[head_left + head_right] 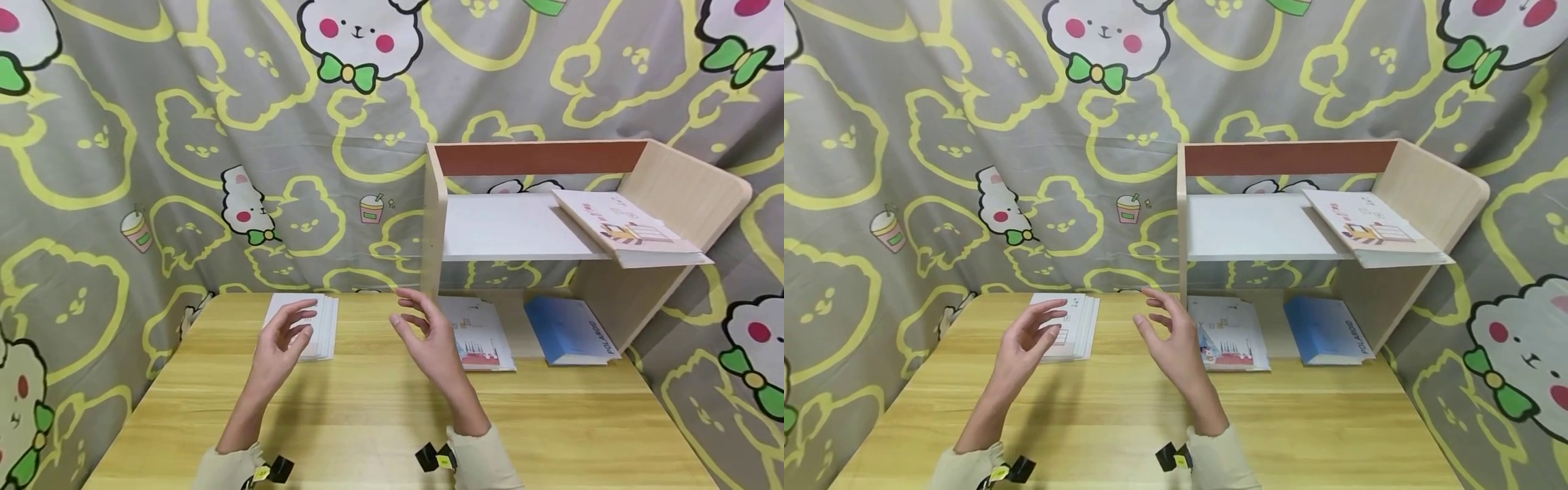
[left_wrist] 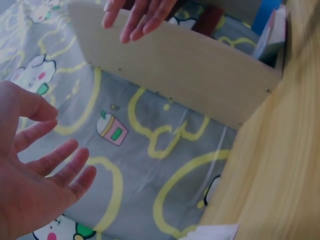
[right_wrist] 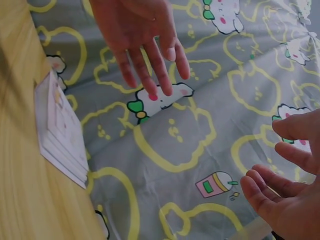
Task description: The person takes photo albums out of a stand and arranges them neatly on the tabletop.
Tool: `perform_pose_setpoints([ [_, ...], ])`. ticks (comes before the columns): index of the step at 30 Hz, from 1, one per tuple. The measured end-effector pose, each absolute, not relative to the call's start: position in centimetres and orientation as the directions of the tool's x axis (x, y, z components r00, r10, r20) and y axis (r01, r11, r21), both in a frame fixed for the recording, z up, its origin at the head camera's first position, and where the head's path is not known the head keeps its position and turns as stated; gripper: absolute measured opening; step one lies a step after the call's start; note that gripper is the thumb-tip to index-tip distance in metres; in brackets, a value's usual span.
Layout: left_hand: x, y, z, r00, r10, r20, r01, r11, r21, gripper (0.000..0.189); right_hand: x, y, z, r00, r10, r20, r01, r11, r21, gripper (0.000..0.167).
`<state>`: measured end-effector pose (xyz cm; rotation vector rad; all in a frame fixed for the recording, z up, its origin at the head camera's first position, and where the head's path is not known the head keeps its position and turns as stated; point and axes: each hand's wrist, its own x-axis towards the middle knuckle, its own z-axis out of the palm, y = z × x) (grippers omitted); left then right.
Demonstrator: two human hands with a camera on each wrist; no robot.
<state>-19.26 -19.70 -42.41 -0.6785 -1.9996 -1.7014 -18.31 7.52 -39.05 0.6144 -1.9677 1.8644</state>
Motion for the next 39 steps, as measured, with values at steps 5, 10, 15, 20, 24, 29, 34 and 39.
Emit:
perform_pose_setpoints([
  [5, -19.4, -19.0, -42.1, -0.783, 0.081, 0.617, 0.622, 0.102, 0.776, 0.04, -19.2, 8.4, -39.8, -0.829, -0.051, 0.557, -0.558, 0.034, -0.829, 0.044],
  [10, -19.5, -18.2, -42.0, -0.786, 0.08, 0.613, 0.618, 0.106, 0.779, 0.04, -19.1, 9.2, -39.8, -0.829, -0.039, 0.558, -0.559, 0.019, -0.829, 0.042],
  [15, -19.5, -17.5, -41.9, -0.784, 0.075, 0.616, 0.621, 0.102, 0.777, 0.04, -19.0, 10.0, -39.4, -0.827, -0.029, 0.562, -0.563, 0.014, -0.827, 0.041],
  [20, -19.5, -16.8, -41.7, -0.788, 0.082, 0.611, 0.616, 0.073, 0.784, 0.04, -19.0, 10.6, -39.1, -0.826, -0.011, 0.563, -0.563, 0.01, -0.826, 0.042],
  [24, -19.5, -16.1, -41.5, -0.79, 0.092, 0.606, 0.612, 0.053, 0.789, 0.04, -19.0, 11.1, -39.1, -0.824, -0.012, 0.566, -0.567, 0.012, -0.824, 0.042],
  [29, -19.6, -15.0, -41.1, -0.792, 0.108, 0.601, 0.608, 0.043, 0.793, 0.04, -18.9, 11.6, -39.0, -0.82, -0.007, 0.573, -0.573, 0.023, -0.819, 0.042],
  [34, -19.7, -14.1, -40.7, -0.789, 0.118, 0.603, 0.609, 0.026, 0.793, 0.039, -18.8, 11.9, -39.0, -0.822, -0.018, 0.569, -0.569, 0.039, -0.821, 0.042],
  [39, -19.6, -13.2, -40.6, -0.786, 0.133, 0.604, 0.61, 0.009, 0.792, 0.039, -18.5, 12.3, -38.9, -0.819, -0.026, 0.573, -0.574, 0.06, -0.817, 0.042],
])
